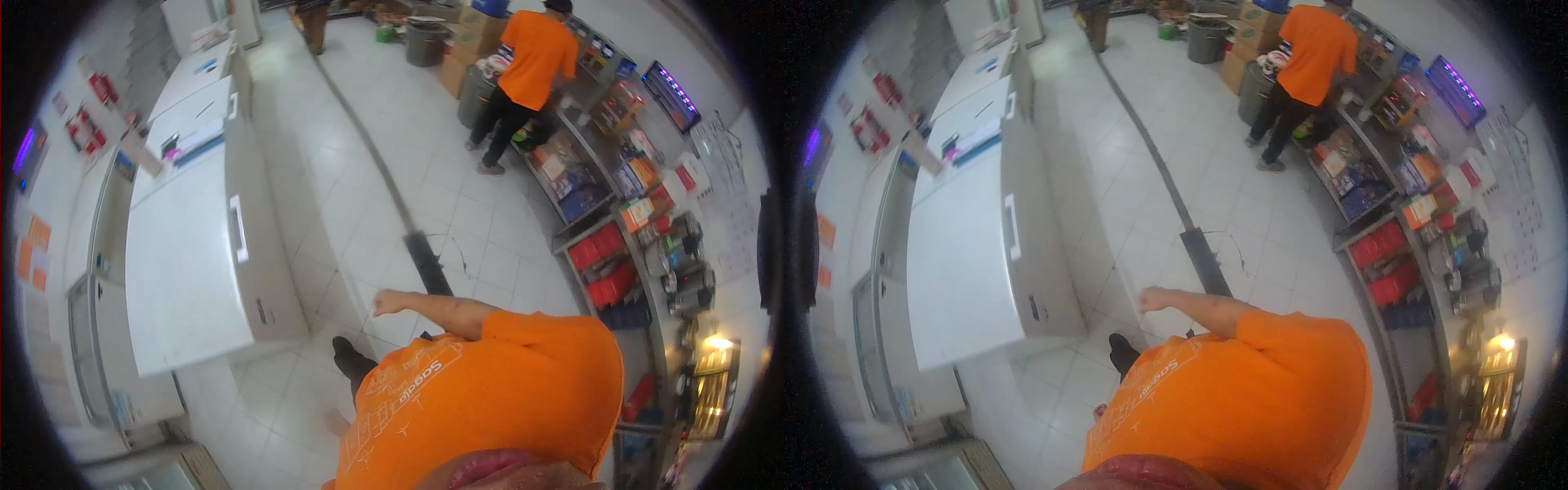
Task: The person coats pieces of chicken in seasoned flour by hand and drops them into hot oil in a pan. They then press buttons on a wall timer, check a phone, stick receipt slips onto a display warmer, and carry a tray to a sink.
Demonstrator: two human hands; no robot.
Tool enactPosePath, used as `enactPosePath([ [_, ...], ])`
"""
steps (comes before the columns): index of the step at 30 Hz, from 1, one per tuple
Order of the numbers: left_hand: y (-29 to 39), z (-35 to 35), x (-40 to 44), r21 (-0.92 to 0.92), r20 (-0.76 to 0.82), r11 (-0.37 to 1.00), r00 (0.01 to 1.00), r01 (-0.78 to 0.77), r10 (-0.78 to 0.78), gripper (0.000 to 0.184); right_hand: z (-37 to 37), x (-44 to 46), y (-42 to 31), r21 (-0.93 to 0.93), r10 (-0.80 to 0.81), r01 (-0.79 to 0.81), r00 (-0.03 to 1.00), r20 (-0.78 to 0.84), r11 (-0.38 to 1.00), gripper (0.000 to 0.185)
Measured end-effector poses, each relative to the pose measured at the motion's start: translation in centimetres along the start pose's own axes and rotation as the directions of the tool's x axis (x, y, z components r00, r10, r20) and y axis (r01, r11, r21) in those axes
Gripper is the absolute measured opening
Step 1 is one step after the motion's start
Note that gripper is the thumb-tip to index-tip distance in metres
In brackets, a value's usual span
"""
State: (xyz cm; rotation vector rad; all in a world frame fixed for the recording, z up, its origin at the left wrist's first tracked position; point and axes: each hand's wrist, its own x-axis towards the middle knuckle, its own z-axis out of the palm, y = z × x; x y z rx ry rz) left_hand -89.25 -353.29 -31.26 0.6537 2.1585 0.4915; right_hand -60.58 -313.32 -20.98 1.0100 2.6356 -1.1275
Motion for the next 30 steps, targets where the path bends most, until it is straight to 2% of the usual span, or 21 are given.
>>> enactPosePath([
  [1,2.1,-1.0,3.0,0.016,0.022,0.999,0.998,-0.052,0.051,0.030,-0.2,0.0,4.0,-0.164,0.036,-0.048,0.996,-0.077,0.985,0.042],
  [2,6.3,-2.9,4.3,-0.011,0.064,0.997,0.995,-0.071,0.072,0.029,-2.2,-1.7,5.2,-0.044,0.339,-0.339,0.941,0.008,0.940,0.051],
  [3,12.7,-5.7,4.6,-0.041,0.105,0.995,0.990,-0.089,0.093,0.027,3.0,-2.3,13.6,0.123,0.472,-0.456,0.854,-0.220,0.882,0.045],
  [4,19.1,-8.5,4.9,-0.072,0.147,0.992,0.983,-0.104,0.113,0.027,0.6,-5.4,13.0,0.086,0.644,-0.642,0.736,-0.207,0.762,0.040],
  [5,22.3,-9.7,7.1,-0.113,0.171,0.959,0.946,-0.259,0.275,0.024,0.2,-7.7,13.0,0.218,0.772,-0.743,0.584,-0.250,0.632,0.038],
  [7,28.6,-11.3,11.4,-0.230,0.195,0.817,0.798,-0.528,0.570,0.027,-0.4,-12.2,8.5,0.403,0.858,-0.763,0.397,-0.326,0.506,0.059],
  [8,29.9,-10.5,15.7,-0.135,0.217,0.665,0.633,-0.735,0.744,0.029,0.5,-13.1,8.7,0.397,0.898,-0.807,0.370,-0.237,0.437,0.081],
  [9,30.3,-9.0,21.6,-0.051,0.254,0.459,0.433,-0.887,0.865,0.032,2.1,-14.1,10.3,0.417,0.862,-0.764,0.492,-0.118,0.493,0.072],
  [10,32.0,-8.4,24.1,-0.041,0.297,0.386,0.358,-0.922,0.885,0.035,-1.3,-13.8,6.3,0.596,0.920,-0.799,0.285,0.270,0.073,0.056],
  [11,33.9,-7.9,26.5,-0.039,0.338,0.310,0.280,-0.950,0.899,0.038,0.6,-14.4,6.2,0.679,0.910,-0.720,0.176,0.374,-0.140,0.046],
  [12,38.0,-8.0,27.6,-0.090,0.375,0.402,0.343,-0.911,0.861,0.042,1.7,-14.6,5.3,0.733,0.896,-0.632,0.132,0.424,-0.254,0.044],
  [13,42.5,-8.3,28.2,-0.132,0.412,0.488,0.400,-0.863,0.819,0.045,2.7,-14.5,4.5,0.774,0.897,-0.569,0.135,0.421,-0.277,0.043],
  [17,55.1,-6.0,32.1,-0.242,0.493,0.630,0.465,-0.738,0.735,0.049,5.1,-12.1,2.4,0.849,0.876,-0.360,0.145,0.461,-0.387,0.038],
  [19,59.8,-3.8,35.6,-0.227,0.554,0.687,0.489,-0.690,0.674,0.049,5.4,-10.5,4.6,0.860,0.870,-0.299,0.150,0.469,-0.412,0.036],
  [22,64.9,-0.6,39.7,-0.221,0.534,0.813,0.630,-0.539,0.563,0.045,2.4,-7.9,8.4,0.880,0.876,-0.232,0.160,0.455,-0.415,0.033],
  [24,67.3,0.4,41.7,-0.202,0.564,0.884,0.688,-0.421,0.456,0.049,-0.7,-5.9,12.0,0.896,0.891,-0.215,0.162,0.424,-0.388,0.031],
  [25,68.4,0.8,42.8,-0.189,0.576,0.914,0.713,-0.360,0.400,0.052,-3.0,-4.5,14.0,0.910,0.904,-0.209,0.169,0.394,-0.358,0.030],
  [27,64.5,4.4,52.7,-0.139,0.546,0.923,0.749,-0.359,0.374,0.053,-8.9,-1.4,18.2,0.940,0.938,-0.247,0.197,0.286,-0.235,0.029],
  [28,63.4,5.7,56.4,-0.115,0.531,0.927,0.767,-0.357,0.361,0.054,-12.2,0.1,20.5,0.940,0.948,-0.323,0.252,0.195,-0.108,0.029],
  [30,64.3,3.8,55.1,0.146,0.505,0.961,0.853,-0.234,0.131,0.053,-19.6,3.4,25.4,0.882,0.928,-0.444,0.371,0.022,0.157,0.032],
])
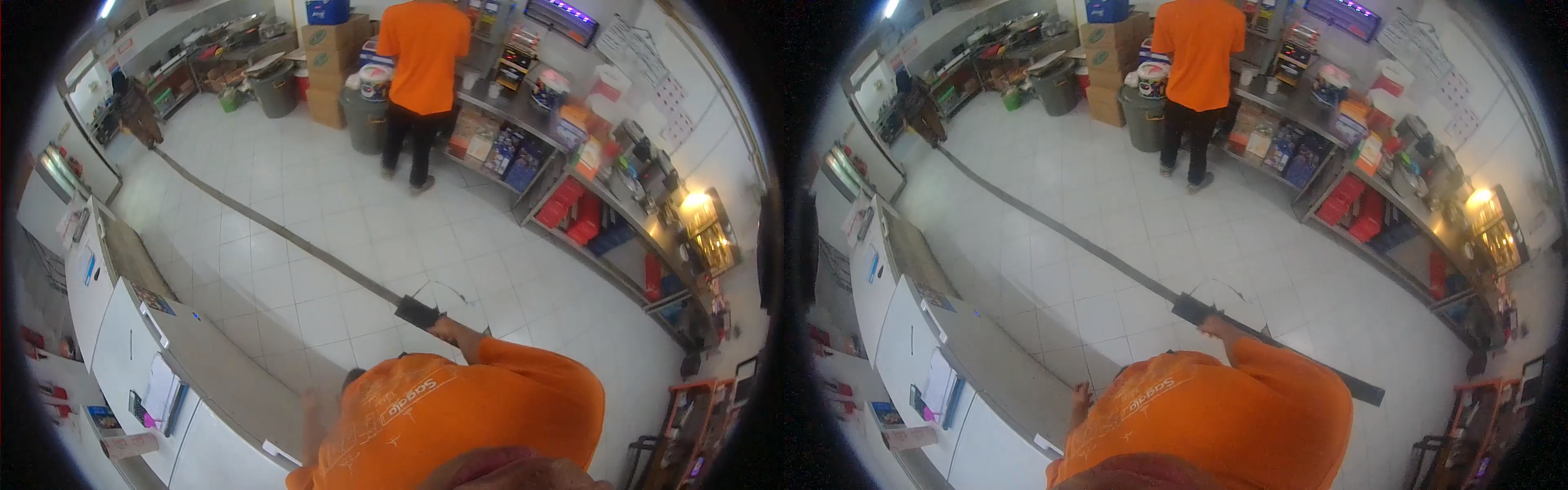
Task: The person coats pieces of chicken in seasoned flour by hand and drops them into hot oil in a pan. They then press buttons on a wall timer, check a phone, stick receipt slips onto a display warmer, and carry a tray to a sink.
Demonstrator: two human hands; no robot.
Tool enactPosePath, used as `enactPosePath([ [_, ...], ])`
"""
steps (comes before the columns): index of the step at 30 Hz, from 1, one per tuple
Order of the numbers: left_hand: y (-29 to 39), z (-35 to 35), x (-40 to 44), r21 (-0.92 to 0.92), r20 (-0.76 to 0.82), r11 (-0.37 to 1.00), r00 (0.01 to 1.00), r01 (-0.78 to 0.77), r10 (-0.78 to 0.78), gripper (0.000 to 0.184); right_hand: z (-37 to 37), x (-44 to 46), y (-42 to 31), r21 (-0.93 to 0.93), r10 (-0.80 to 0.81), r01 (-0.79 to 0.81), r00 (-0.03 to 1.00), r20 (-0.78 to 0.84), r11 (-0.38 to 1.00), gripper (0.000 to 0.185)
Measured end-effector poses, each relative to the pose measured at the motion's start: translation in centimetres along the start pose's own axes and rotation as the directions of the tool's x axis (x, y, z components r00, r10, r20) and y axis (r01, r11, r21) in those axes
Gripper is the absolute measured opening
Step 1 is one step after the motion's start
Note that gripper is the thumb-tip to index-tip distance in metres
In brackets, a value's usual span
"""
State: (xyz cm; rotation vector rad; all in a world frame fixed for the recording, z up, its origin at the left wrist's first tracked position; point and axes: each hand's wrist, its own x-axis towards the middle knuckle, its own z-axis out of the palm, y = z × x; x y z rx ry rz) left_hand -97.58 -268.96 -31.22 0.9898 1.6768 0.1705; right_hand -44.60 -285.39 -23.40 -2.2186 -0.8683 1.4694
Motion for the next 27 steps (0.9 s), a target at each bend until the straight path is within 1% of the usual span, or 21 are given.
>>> enactPosePath([
  [2,1.1,-2.1,-0.6,0.297,0.056,0.955,0.998,0.020,-0.038,0.054,-2.8,6.0,-9.0,-0.115,-0.037,0.043,0.998,0.057,0.992,0.033],
  [3,1.4,-3.1,-0.7,0.436,0.083,0.900,0.995,0.015,-0.057,0.054,-4.0,8.6,-13.3,-0.123,0.029,-0.020,0.997,0.077,0.992,0.031],
  [4,2.5,-3.5,-0.4,0.548,0.110,0.836,0.990,0.016,-0.091,0.053,-5.0,12.4,-15.4,-0.060,-0.049,0.052,0.998,0.042,0.997,0.030],
  [8,8.3,-3.8,6.2,0.602,0.141,0.798,0.980,0.026,-0.139,0.050,-9.3,21.1,-25.1,0.051,-0.348,0.369,0.908,-0.232,0.928,0.049],
  [9,10.1,-4.0,8.5,0.591,0.139,0.806,0.981,0.029,-0.137,0.050,-11.0,23.8,-26.6,0.049,-0.266,0.271,0.960,-0.088,0.961,0.060],
  [10,11.9,-4.6,10.5,0.575,0.128,0.818,0.983,0.035,-0.133,0.049,-12.0,25.6,-27.7,0.055,-0.169,0.171,0.985,-0.037,0.984,0.057],
  [13,17.9,-6.7,17.1,0.526,0.124,0.850,0.987,0.020,-0.100,0.048,-15.3,30.1,-28.3,0.111,0.053,-0.051,0.998,-0.016,0.992,0.050],
  [14,19.8,-7.4,19.6,0.520,0.123,0.854,0.990,0.001,-0.075,0.048,-15.7,32.0,-24.6,0.074,-0.063,0.061,0.998,0.021,0.995,0.049],
  [15,21.9,-8.0,22.4,0.515,0.121,0.857,0.992,-0.024,-0.045,0.048,-16.6,32.7,-25.4,0.107,0.002,-0.003,1.000,0.013,0.994,0.047],
  [16,24.2,-8.7,25.6,0.521,0.125,0.850,0.992,-0.072,0.007,0.049,-17.6,33.3,-26.4,0.143,0.067,-0.067,0.998,0.006,0.988,0.046],
  [17,26.4,-9.3,29.6,0.560,0.147,0.813,0.985,-0.161,0.093,0.049,-18.3,32.0,-28.5,0.254,0.326,-0.311,0.945,-0.018,0.916,0.045],
  [18,28.8,-9.7,33.8,0.633,0.191,0.714,0.954,-0.299,0.231,0.049,-18.7,31.6,-29.2,0.320,0.331,-0.300,0.943,-0.045,0.899,0.045],
  [19,32.7,-9.6,38.7,0.718,0.265,0.480,0.835,-0.504,0.482,0.050,-19.2,31.0,-30.3,0.389,0.334,-0.281,0.940,-0.075,0.877,0.046],
  [20,37.8,-9.3,42.3,0.745,0.307,0.250,0.650,-0.619,0.695,0.049,-19.5,31.2,-30.9,0.415,0.357,-0.295,0.931,-0.077,0.860,0.043],
  [21,44.1,-9.2,45.0,0.528,0.288,0.398,0.599,-0.750,0.748,0.039,-19.8,31.6,-31.3,0.442,0.379,-0.309,0.922,-0.078,0.842,0.040],
  [22,51.4,-7.5,47.0,0.220,0.083,0.897,0.924,-0.383,0.374,0.040,-20.0,33.1,-30.5,0.454,0.397,-0.324,0.915,-0.074,0.830,0.040],
  [23,57.7,-6.5,50.3,0.240,0.027,0.915,0.944,-0.325,0.328,0.043,-19.9,35.7,-28.5,0.412,0.383,-0.326,0.922,-0.061,0.851,0.040],
  [24,63.6,-5.4,52.9,0.193,0.048,0.914,0.934,-0.356,0.354,0.043,-19.4,38.9,-25.3,0.256,0.319,-0.299,0.947,-0.036,0.919,0.041],
  [25,69.4,-4.5,54.9,0.157,0.059,0.895,0.909,-0.417,0.413,0.043,-17.8,43.5,-19.2,-0.181,0.050,-0.046,0.999,0.015,0.982,0.041],
  [26,74.9,-3.4,56.3,0.121,0.077,0.872,0.880,-0.474,0.468,0.042,-17.0,47.2,-15.2,-0.455,-0.133,0.145,0.989,0.059,0.879,0.042],
  [27,80.0,-2.6,56.7,0.033,0.123,0.858,0.854,-0.513,0.505,0.041,-16.4,48.1,-13.7,-0.703,-0.246,0.278,0.958,0.149,0.655,0.043],
])
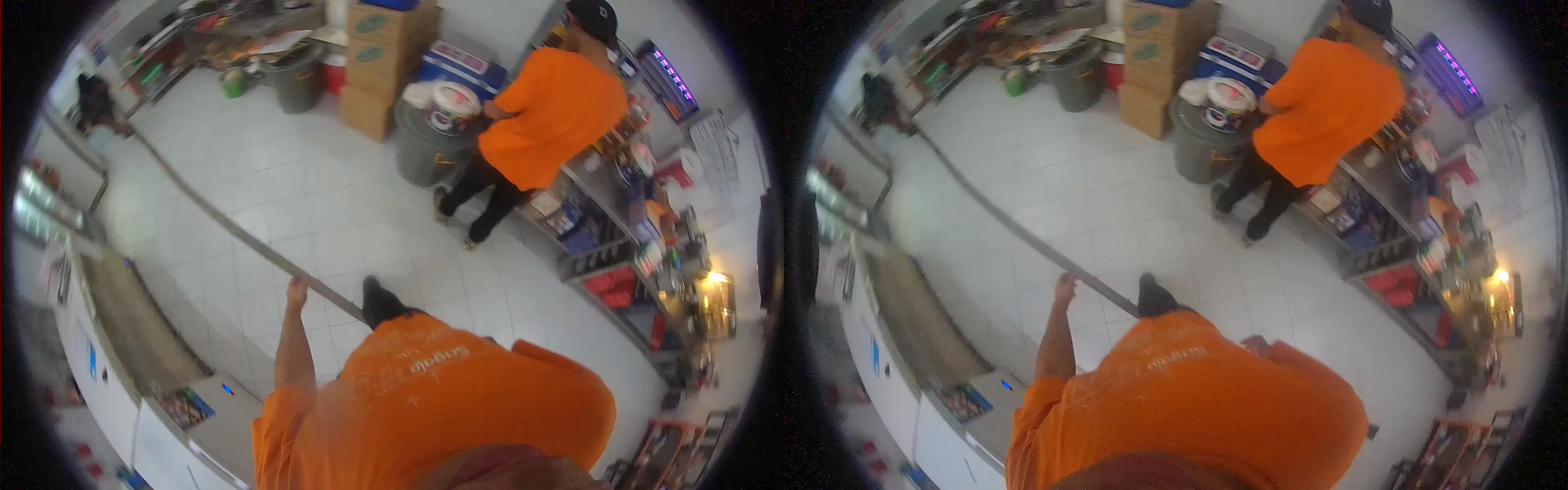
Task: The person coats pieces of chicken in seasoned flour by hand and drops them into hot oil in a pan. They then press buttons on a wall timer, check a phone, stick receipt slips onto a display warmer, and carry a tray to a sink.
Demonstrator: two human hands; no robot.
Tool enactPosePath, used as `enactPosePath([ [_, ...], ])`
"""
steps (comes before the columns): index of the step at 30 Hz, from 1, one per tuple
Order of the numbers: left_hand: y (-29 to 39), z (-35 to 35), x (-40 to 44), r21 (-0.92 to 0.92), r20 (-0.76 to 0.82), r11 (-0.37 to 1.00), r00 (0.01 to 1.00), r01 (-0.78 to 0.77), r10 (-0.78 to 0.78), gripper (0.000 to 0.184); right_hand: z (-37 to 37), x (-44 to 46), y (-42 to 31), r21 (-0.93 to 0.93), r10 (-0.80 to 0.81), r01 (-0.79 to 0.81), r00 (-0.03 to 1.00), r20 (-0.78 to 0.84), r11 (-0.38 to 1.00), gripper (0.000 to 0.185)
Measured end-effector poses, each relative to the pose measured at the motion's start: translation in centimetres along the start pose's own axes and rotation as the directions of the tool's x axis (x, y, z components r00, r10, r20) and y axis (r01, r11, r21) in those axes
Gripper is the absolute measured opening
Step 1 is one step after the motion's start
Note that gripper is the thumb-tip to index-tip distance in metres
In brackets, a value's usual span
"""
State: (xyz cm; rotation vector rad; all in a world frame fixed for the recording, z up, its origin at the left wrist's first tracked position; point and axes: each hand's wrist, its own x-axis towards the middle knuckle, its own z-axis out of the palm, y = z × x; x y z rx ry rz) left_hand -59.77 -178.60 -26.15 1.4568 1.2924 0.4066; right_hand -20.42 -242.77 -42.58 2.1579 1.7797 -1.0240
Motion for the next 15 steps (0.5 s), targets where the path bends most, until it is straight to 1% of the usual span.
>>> enactPosePath([
  [1,3.9,0.1,2.4,-0.091,0.035,0.995,0.998,-0.041,0.045,0.040,-3.8,1.6,-1.6,0.248,0.145,-0.163,0.986,0.087,0.955,0.044],
  [2,7.0,0.7,4.5,-0.142,0.045,0.989,0.998,-0.026,0.033,0.041,-7.5,3.1,-3.3,0.457,0.287,-0.334,0.943,0.171,0.824,0.046],
  [3,9.5,1.2,6.2,-0.193,0.049,0.981,0.999,-0.005,0.015,0.043,-9.7,5.2,-3.2,0.803,0.369,-0.457,0.873,0.321,0.382,0.043],
  [4,11.2,1.4,8.4,-0.239,0.048,0.971,0.999,0.018,-0.007,0.044,-15.9,6.8,-4.8,0.829,0.463,-0.513,0.804,0.374,0.222,0.039],
  [5,10.7,1.5,11.9,-0.218,0.084,0.976,0.996,0.008,0.010,0.046,-22.0,9.3,-5.9,0.841,0.527,-0.519,0.763,0.375,0.154,0.034],
  [7,5.7,1.0,17.5,-0.166,0.159,0.986,0.987,0.001,0.025,0.050,-31.6,15.7,-7.6,0.879,0.580,-0.457,0.756,0.302,0.137,0.028],
  [8,6.7,-0.4,17.5,-0.121,0.189,0.981,0.974,0.151,-0.127,0.052,-35.1,19.0,-7.1,0.890,0.598,-0.424,0.761,0.251,0.166,0.029],
  [9,7.7,-1.8,17.3,-0.070,0.214,0.953,0.937,0.295,-0.274,0.053,-38.4,22.3,-6.4,0.899,0.614,-0.391,0.764,0.198,0.197,0.032],
  [10,-0.6,-2.1,21.0,-0.058,0.118,0.988,0.983,0.147,-0.139,0.051,-40.8,25.5,-5.2,0.981,0.567,-0.139,0.823,0.041,0.132,0.032],
  [11,1.0,-3.7,19.6,-0.186,0.122,0.946,0.962,0.266,-0.246,0.046,-45.4,27.7,-5.9,0.965,0.583,-0.067,0.806,-0.097,0.252,0.031],
  [12,-3.4,-5.0,21.3,-0.160,0.144,0.928,0.938,0.338,-0.317,0.044,-51.6,29.3,-8.5,0.928,0.584,0.003,0.776,-0.236,0.372,0.030],
  [13,-4.3,-7.2,21.7,-0.042,0.156,0.907,0.899,0.420,-0.409,0.043,-56.5,30.3,-10.7,0.940,0.616,0.078,0.737,-0.279,0.332,0.028],
  [14,-3.9,-9.4,22.4,0.126,0.175,0.879,0.862,0.460,-0.476,0.042,-60.8,31.0,-13.0,0.944,0.651,0.154,0.691,-0.314,0.291,0.026],
  [15,-3.8,-11.6,23.3,0.298,0.199,0.835,0.826,0.462,-0.528,0.041,-62.9,32.1,-14.4,0.942,0.691,0.226,0.640,-0.335,0.247,0.024],
])
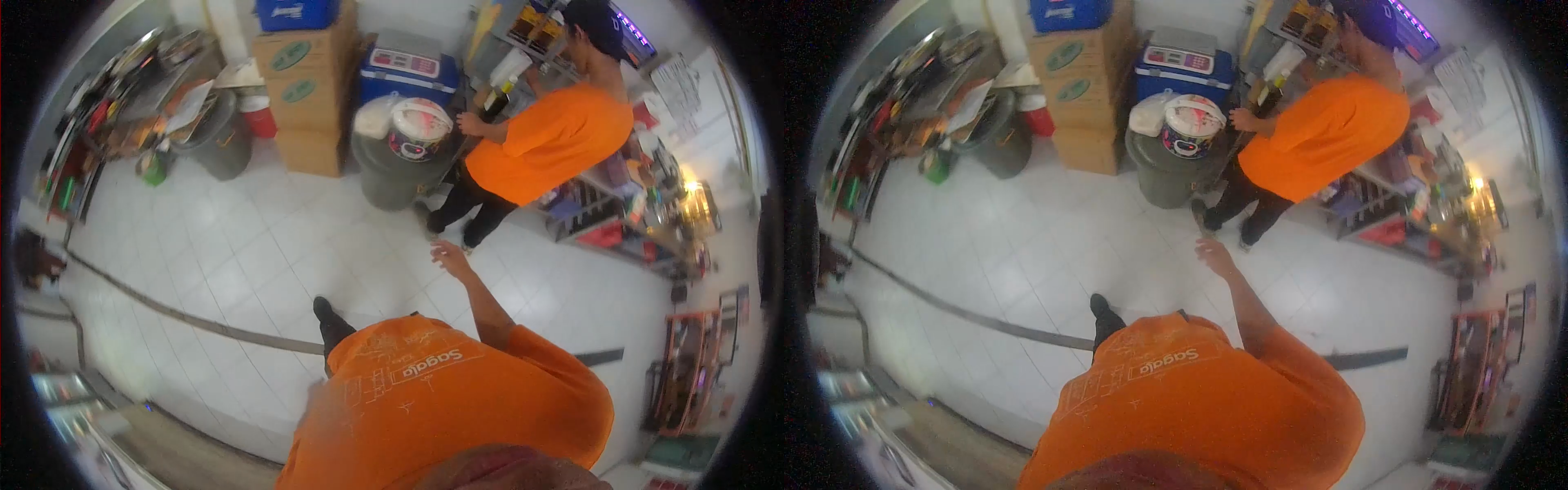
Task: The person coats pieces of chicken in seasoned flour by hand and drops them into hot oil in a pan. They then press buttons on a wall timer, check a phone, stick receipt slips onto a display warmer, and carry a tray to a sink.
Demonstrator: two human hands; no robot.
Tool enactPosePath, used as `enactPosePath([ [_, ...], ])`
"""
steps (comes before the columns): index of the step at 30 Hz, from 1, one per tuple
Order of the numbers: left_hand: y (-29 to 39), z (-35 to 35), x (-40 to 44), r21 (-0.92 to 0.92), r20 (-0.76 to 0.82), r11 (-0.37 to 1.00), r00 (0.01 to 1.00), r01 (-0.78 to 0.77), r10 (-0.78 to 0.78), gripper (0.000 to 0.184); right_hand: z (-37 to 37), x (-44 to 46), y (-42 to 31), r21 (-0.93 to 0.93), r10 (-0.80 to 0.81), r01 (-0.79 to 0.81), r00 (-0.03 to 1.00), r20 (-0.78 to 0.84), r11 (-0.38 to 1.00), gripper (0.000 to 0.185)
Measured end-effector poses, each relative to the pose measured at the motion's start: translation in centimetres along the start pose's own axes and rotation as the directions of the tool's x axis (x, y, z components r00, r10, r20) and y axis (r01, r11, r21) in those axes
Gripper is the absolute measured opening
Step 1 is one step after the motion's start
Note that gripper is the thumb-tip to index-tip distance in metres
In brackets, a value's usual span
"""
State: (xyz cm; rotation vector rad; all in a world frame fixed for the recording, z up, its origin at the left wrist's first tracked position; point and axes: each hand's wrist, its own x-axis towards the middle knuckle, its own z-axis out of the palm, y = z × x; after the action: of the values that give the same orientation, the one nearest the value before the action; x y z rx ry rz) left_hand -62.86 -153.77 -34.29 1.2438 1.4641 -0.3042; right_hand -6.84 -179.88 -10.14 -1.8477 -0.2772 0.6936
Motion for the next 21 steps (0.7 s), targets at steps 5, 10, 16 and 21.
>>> enactPosePath([
  [5,10.4,-11.0,7.7,0.433,0.152,0.899,0.988,-0.059,-0.009,0.037,7.2,0.7,4.8,-0.357,-0.115,0.048,0.979,-0.168,0.933,0.026],
  [10,29.4,-17.7,23.4,0.306,0.226,0.937,0.969,-0.168,0.100,0.034,13.8,-5.5,11.7,-0.001,0.554,-0.559,0.823,-0.125,0.829,0.031],
  [16,53.5,-19.6,32.1,0.498,0.269,0.530,0.703,-0.686,0.658,0.035,22.2,-17.9,15.6,0.584,0.767,-0.516,0.544,-0.341,0.626,0.027],
  [21,60.4,-9.9,28.2,0.488,0.856,-0.757,0.073,-0.435,0.511,0.034,29.6,-26.0,19.9,0.889,0.869,-0.268,0.438,-0.230,0.371,0.026],
])
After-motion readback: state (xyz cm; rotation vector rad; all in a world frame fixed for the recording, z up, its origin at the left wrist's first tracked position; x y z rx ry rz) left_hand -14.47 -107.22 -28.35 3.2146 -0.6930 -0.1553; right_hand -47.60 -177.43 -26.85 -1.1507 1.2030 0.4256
